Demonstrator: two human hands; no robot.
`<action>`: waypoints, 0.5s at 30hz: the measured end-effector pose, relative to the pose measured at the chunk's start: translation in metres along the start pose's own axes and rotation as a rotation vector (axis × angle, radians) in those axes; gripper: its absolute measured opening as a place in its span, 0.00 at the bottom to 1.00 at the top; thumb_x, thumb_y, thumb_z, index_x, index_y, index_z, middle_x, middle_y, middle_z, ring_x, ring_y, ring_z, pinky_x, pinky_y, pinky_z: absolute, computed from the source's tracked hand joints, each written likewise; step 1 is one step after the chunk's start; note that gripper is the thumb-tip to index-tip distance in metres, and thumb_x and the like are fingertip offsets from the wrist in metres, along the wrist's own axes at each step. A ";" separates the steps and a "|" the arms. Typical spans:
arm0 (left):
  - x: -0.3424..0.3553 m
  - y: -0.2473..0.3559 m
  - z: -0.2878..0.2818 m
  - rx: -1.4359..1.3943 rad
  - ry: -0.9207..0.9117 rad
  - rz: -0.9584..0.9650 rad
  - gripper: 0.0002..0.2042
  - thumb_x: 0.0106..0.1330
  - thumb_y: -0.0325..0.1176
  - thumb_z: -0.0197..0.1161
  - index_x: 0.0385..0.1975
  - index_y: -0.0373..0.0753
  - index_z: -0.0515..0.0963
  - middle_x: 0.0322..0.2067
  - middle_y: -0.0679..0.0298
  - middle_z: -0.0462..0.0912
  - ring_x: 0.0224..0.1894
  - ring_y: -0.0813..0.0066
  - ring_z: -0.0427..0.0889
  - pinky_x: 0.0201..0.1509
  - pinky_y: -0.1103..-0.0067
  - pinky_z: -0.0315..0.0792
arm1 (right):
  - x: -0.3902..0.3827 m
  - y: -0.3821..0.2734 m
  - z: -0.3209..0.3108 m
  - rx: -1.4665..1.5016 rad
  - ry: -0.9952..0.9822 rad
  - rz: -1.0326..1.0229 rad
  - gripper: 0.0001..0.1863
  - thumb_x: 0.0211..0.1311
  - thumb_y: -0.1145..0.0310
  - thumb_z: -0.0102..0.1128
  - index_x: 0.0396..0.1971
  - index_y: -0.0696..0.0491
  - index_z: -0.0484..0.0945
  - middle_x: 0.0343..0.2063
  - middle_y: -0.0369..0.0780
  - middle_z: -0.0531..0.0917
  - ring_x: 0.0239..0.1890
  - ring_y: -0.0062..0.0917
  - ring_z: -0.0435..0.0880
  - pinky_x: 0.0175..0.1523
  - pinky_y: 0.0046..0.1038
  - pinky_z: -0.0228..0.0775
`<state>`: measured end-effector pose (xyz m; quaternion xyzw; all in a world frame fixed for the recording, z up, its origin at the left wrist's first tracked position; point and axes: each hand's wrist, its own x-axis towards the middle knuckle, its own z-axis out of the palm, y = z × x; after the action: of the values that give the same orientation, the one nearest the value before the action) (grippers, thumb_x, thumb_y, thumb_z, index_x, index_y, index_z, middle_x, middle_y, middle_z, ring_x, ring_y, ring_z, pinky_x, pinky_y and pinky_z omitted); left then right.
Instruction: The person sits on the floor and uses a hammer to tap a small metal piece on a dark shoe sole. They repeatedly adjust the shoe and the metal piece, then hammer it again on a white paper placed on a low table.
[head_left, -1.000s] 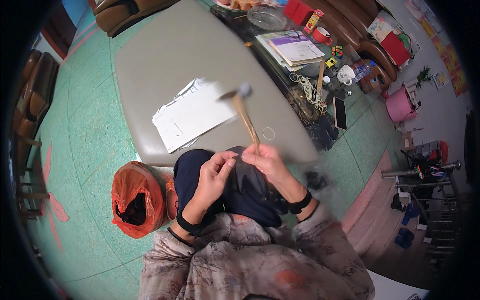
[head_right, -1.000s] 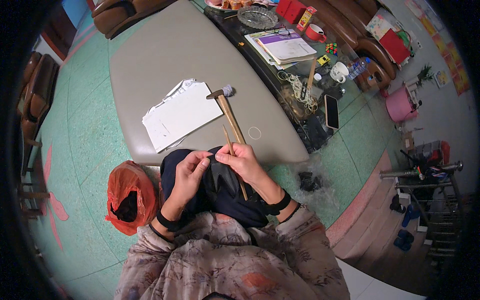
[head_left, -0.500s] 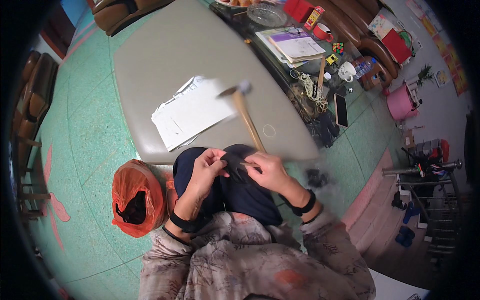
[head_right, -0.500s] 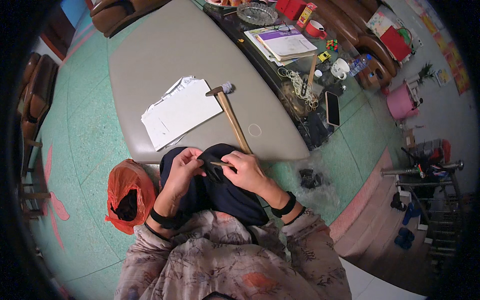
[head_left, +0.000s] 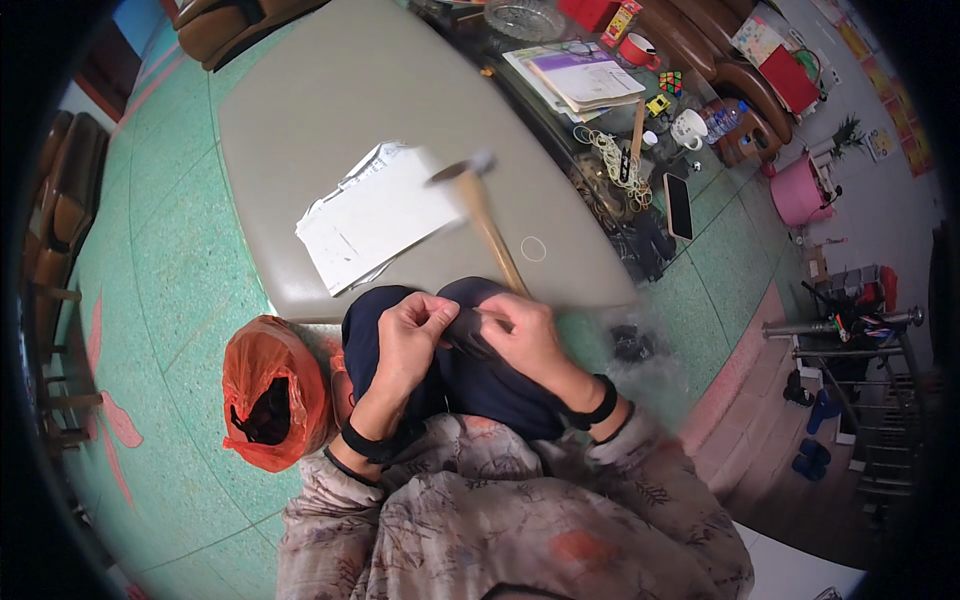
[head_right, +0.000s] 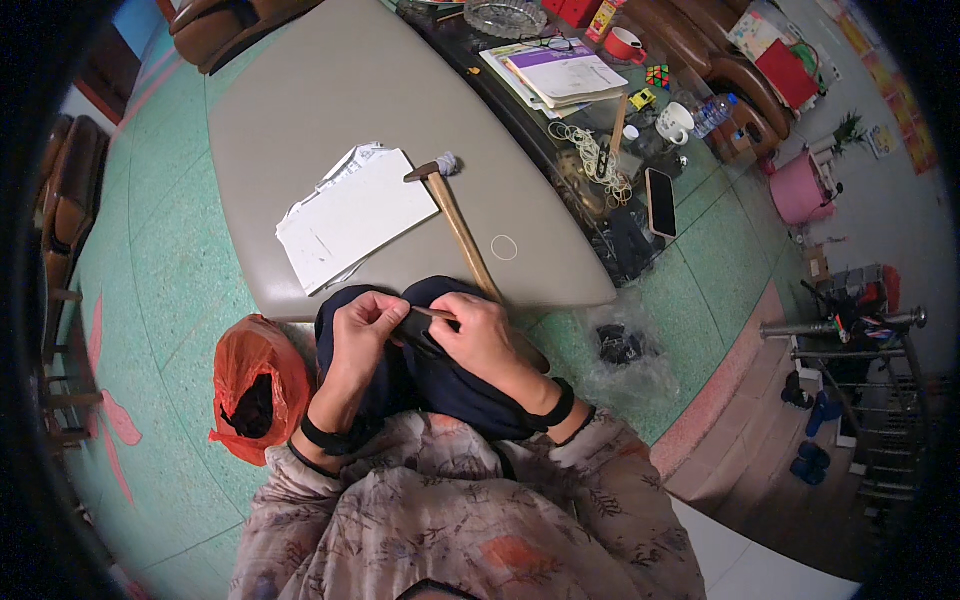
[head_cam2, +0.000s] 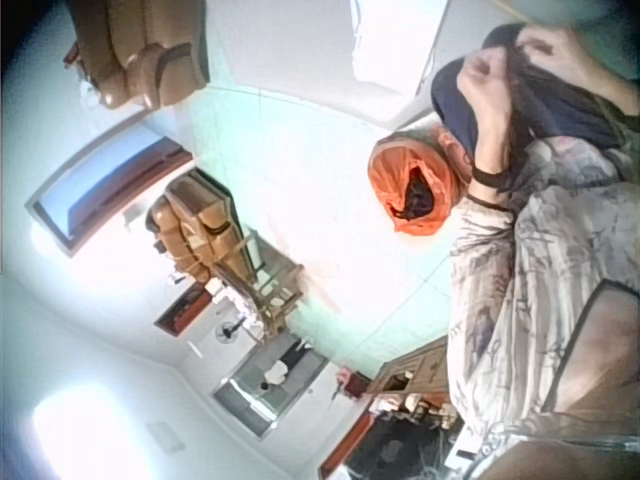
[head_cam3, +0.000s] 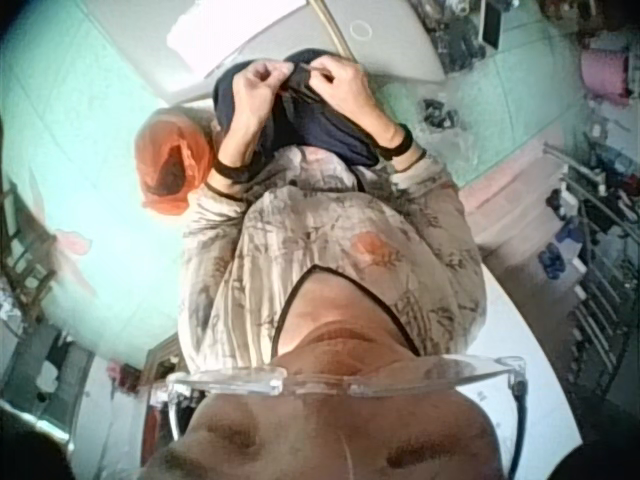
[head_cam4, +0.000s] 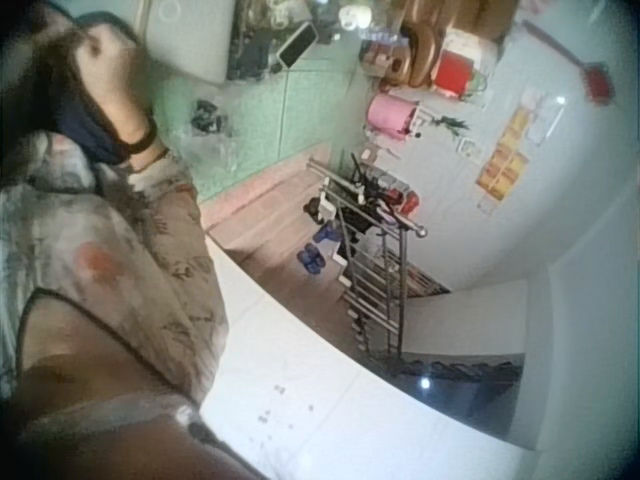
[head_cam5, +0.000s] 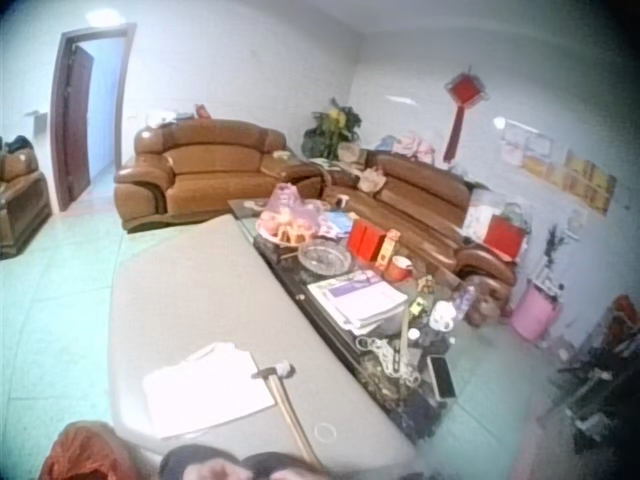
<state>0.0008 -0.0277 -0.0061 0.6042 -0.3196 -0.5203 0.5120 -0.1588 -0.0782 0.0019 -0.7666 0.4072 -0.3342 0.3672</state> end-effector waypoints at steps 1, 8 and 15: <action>-0.001 0.001 -0.002 -0.026 0.005 -0.001 0.06 0.61 0.29 0.61 0.28 0.32 0.77 0.23 0.69 0.78 0.23 0.86 0.74 0.23 0.87 0.70 | -0.002 -0.001 -0.006 0.028 -0.018 0.075 0.05 0.47 0.77 0.57 0.27 0.58 0.76 0.25 0.45 0.80 0.28 0.36 0.81 0.31 0.30 0.72; -0.018 0.013 -0.034 -0.046 -0.375 -0.089 0.06 0.62 0.27 0.60 0.35 0.31 0.78 0.26 0.68 0.78 0.24 0.86 0.74 0.24 0.88 0.72 | -0.019 0.008 -0.032 -0.107 -0.087 -0.343 0.14 0.42 0.82 0.57 0.34 0.58 0.75 0.24 0.40 0.78 0.24 0.31 0.79 0.29 0.27 0.72; -0.030 0.025 -0.041 0.231 -0.690 -0.054 0.06 0.61 0.24 0.60 0.36 0.30 0.78 0.27 0.67 0.79 0.31 0.83 0.79 0.31 0.84 0.75 | -0.032 -0.004 -0.054 -0.248 -0.292 -0.701 0.16 0.41 0.79 0.62 0.36 0.62 0.74 0.28 0.39 0.75 0.23 0.28 0.76 0.24 0.26 0.70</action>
<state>0.0361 0.0049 0.0240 0.4550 -0.5141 -0.6674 0.2886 -0.2148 -0.0644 0.0258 -0.9370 0.1019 -0.2752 0.1896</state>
